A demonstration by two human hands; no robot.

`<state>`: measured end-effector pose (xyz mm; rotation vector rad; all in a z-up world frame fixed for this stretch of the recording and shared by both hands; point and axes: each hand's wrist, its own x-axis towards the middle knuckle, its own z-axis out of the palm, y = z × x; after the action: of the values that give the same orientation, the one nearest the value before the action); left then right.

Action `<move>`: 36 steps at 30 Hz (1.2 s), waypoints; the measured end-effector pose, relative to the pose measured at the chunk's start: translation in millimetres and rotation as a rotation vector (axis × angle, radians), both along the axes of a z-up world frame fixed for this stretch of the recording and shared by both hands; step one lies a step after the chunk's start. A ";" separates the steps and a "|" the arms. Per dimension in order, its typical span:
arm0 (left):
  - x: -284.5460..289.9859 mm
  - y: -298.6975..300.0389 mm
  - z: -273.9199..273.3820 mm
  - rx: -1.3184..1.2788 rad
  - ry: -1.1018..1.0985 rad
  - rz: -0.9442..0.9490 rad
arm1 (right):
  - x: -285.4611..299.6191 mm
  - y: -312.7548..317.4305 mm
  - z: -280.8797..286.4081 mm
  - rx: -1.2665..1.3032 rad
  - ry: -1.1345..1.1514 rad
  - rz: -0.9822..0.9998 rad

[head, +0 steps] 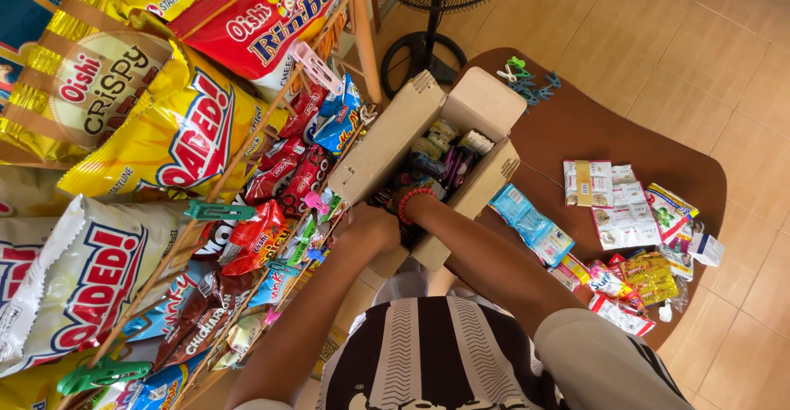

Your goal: Packing various small merchandise sachets and packets into a cardboard box.

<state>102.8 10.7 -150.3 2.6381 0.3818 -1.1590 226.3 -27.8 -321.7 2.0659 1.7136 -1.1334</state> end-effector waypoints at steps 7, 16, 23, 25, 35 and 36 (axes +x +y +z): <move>14.5 4.4 -53.1 0.007 0.049 -0.042 | 21.0 -11.7 39.2 -0.014 0.014 0.012; 30.6 14.9 -107.8 -0.030 0.243 -0.026 | -1.2 -53.4 112.5 0.270 0.026 -0.242; 38.2 -11.3 45.4 -0.125 -0.398 0.013 | 13.7 -127.9 188.4 0.986 0.230 -0.461; 51.1 -37.0 70.9 -0.227 -0.504 0.033 | 20.2 -168.2 211.9 1.174 0.305 -0.540; 136.7 -224.2 -6.0 -1.031 -0.528 0.155 | 32.5 -426.1 143.8 0.915 0.374 -1.480; 144.9 -242.4 -28.1 -1.056 -0.458 0.208 | 30.8 -452.5 122.8 0.815 0.345 -1.585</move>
<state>247.7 -231.7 -178.5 1.7657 -0.0582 -0.4349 257.0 -480.2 -198.9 4.1225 0.1452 -1.0834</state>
